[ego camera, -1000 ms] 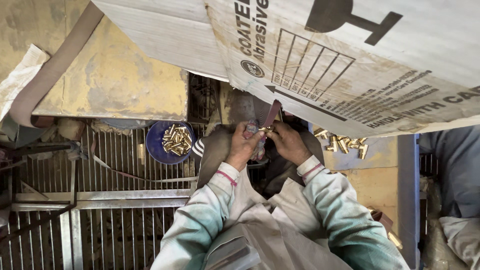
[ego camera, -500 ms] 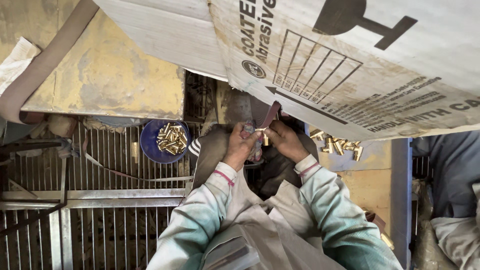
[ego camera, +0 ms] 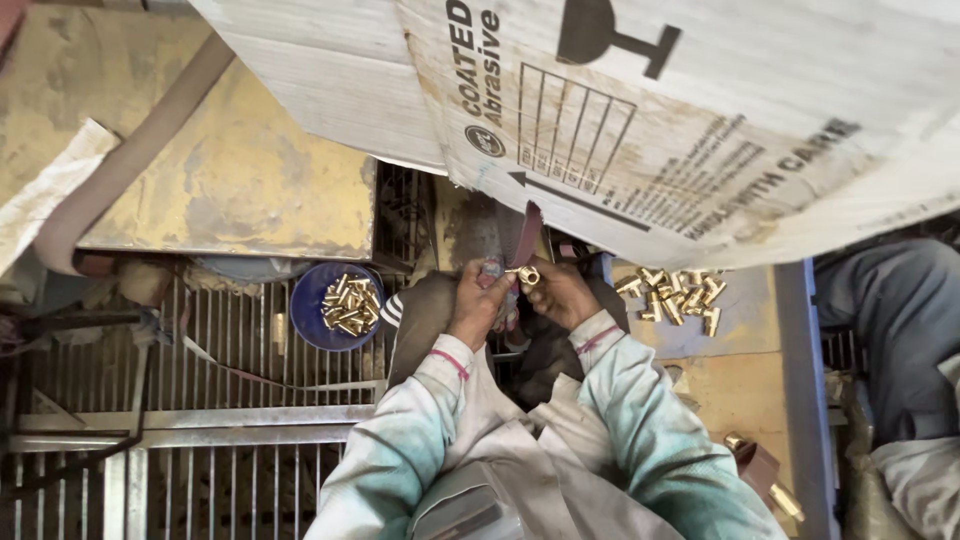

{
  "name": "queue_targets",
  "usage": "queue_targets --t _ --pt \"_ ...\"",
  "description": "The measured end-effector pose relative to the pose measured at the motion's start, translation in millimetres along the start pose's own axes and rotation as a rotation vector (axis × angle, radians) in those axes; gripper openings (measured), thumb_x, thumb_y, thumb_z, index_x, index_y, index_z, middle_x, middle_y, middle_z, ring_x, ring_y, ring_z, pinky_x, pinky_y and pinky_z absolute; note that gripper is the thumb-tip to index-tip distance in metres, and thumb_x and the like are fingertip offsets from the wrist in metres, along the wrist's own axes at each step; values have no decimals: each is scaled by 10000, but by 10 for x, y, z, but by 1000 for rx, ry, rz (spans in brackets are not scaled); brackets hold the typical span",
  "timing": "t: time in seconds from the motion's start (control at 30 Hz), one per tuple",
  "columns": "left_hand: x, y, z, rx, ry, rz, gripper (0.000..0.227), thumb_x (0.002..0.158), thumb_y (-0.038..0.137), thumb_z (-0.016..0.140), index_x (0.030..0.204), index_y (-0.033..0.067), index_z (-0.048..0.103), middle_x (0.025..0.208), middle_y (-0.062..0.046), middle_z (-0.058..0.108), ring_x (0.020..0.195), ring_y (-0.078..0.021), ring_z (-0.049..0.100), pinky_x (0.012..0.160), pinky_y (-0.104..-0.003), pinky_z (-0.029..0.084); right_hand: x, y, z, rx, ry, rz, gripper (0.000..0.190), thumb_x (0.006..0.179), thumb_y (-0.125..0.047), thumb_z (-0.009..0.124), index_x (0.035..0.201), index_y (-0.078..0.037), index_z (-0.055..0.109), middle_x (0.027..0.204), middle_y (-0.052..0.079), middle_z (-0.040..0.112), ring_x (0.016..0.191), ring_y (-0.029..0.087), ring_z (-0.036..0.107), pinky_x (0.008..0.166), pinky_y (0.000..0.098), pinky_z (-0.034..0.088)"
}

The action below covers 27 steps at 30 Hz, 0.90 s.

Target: The person sits on the floor and repeatedly picks up small brass-colored metal parts from a blue tray. They hold each part with a cloth and rub it against a moving belt sander to polish the surface, then place the finished part into a blue bowl. The process is repeated for multiple parts.

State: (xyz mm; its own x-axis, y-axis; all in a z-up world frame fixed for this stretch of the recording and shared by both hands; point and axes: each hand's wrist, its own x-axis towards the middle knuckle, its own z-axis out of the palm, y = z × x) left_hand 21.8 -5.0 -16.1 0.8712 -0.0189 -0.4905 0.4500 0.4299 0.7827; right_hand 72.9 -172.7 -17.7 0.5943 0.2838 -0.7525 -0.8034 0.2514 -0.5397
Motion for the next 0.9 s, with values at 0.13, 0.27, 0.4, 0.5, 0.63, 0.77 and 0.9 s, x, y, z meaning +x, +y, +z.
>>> queue_targets --t 0.13,0.27,0.4,0.5,0.63,0.77,0.9 --pt "-139 18 -59 244 -8 135 441 945 118 745 1292 51 481 1074 -78 680 846 -139 691 700 -286 596 -509 4 86 -356 -23 -295 267 999 -253 647 1135 -31 709 792 30 694 537 55 520 439 216 387" --pt "-589 -48 -48 194 -160 400 613 922 58 761 1418 30 401 1268 -100 588 1127 -153 614 962 -299 537 -1151 189 139 -594 -24 -696 344 993 -94 669 1331 -41 631 1019 56 733 703 55 577 611 217 488" --pt "-808 213 95 46 -308 453 647 940 41 732 1461 32 350 1349 -98 560 1231 -143 589 1055 -287 504 -1469 103 294 -845 62 -989 350 990 -34 643 1337 -4 608 1177 119 747 812 93 690 708 259 577" --pt "-983 405 108 143 -329 503 646 933 39 740 1466 15 377 1346 -106 581 1229 -139 594 1061 -280 498 -1546 111 340 -927 -9 -1379 315 1048 -25 622 1350 16 545 1329 194 670 1192 245 681 984 345 574" --pt "-1109 471 15 416 -285 474 595 897 71 793 1415 -4 512 1266 -105 649 1105 -135 660 935 -260 561 -1535 297 183 -825 -4 -1160 317 1032 -94 655 1323 13 592 1121 125 702 948 189 680 813 296 562" --pt "-1045 341 -70 310 -337 511 434 945 64 792 1320 -29 593 1252 -97 661 1110 -135 658 955 -265 555 -1409 447 49 -260 -157 -481 329 1077 -206 641 1284 48 668 872 80 700 638 122 592 544 247 477" --pt "-981 154 -62 18 -300 342 380 976 79 735 1306 -26 579 1182 -61 691 1067 -104 661 932 -254 547 -1423 441 123 -306 -99 -506 358 1095 -183 576 1381 11 672 1011 80 713 844 122 644 737 246 535"
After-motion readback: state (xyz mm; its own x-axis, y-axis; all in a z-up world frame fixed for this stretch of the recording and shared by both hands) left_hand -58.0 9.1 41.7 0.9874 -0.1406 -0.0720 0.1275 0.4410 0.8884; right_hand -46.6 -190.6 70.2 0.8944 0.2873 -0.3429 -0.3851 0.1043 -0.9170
